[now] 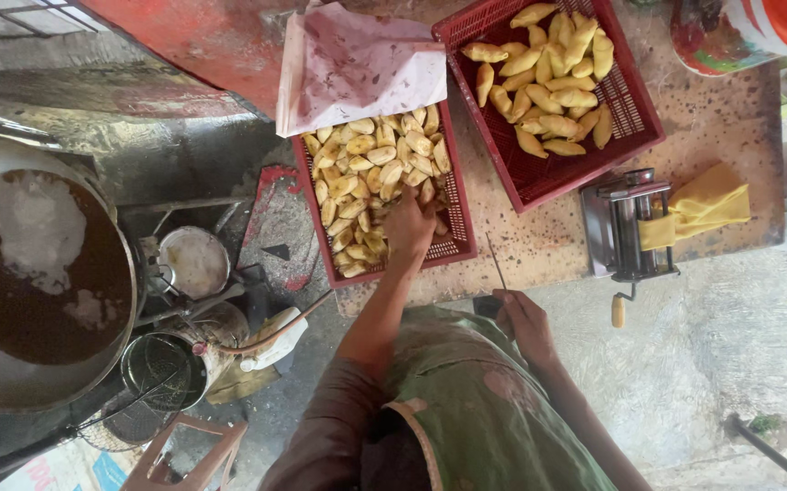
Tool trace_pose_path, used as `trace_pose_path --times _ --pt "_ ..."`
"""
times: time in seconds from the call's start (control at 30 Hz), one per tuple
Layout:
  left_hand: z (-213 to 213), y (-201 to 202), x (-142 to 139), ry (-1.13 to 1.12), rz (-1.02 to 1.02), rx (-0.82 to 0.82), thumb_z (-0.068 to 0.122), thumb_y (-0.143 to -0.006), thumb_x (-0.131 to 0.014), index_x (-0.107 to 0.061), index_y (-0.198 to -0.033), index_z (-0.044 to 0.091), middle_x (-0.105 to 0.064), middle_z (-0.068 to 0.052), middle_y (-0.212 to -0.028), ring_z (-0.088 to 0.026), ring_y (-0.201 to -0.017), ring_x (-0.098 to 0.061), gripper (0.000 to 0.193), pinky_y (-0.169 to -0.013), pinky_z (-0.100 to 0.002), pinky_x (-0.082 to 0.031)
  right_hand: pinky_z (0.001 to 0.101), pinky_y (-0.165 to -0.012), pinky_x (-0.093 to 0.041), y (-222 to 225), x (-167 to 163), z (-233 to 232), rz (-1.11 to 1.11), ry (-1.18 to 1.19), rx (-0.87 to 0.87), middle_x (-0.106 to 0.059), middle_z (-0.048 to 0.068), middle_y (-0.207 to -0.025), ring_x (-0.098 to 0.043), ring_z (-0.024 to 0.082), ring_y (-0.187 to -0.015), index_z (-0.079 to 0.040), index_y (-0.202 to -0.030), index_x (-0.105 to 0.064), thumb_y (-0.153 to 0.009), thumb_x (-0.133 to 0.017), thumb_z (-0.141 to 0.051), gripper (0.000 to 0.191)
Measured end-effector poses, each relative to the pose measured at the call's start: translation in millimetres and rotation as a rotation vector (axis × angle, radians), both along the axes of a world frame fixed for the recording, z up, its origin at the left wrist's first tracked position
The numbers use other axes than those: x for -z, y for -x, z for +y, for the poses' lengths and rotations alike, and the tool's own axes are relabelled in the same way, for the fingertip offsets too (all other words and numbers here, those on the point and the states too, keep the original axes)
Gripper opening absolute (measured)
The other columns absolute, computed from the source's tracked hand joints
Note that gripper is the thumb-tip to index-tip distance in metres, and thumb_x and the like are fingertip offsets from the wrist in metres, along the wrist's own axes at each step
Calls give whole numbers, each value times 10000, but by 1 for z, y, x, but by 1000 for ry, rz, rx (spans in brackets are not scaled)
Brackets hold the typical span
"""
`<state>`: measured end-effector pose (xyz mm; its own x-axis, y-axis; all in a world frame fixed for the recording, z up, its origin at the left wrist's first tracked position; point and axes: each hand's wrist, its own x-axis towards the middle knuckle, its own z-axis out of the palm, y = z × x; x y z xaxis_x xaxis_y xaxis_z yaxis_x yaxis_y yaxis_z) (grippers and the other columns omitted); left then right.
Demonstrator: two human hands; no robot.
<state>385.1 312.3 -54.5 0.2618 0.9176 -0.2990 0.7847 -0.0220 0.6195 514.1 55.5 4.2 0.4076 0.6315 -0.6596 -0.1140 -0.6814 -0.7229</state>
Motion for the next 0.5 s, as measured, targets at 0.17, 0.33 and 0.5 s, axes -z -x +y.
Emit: trace_pose_path --times 0.17,0.33,0.5 --pt "-2 2 5 -198 -27 -5 247 -910 -717 -583 -1083 50 -647 -129 -641 -327 -568 -673 295 -505 -471 -524 252 -569 -453 -1 3 0 -28 -18 -9 -632 4 -729 -538 82 -618 -36 -1226 -722 -1059 -513 -267 353" --pt "-3 10 5 -135 -120 -19 222 -937 -698 -587 -1100 52 -691 -147 -750 -322 -652 -704 260 -572 -465 -558 260 -542 -427 -2 4 2 28 -43 24 -611 14 -714 -515 88 -595 -26 -1222 -713 -1061 -522 -260 342" --pt "-1 1 5 -226 -140 17 206 -869 -747 -628 -1074 50 -723 -164 -848 -302 -713 -719 284 -631 -435 -580 253 -533 -430 -4 -7 5 -30 -64 -46 -612 12 -692 -515 79 -581 -24 -1200 -721 -1060 -516 -257 341"
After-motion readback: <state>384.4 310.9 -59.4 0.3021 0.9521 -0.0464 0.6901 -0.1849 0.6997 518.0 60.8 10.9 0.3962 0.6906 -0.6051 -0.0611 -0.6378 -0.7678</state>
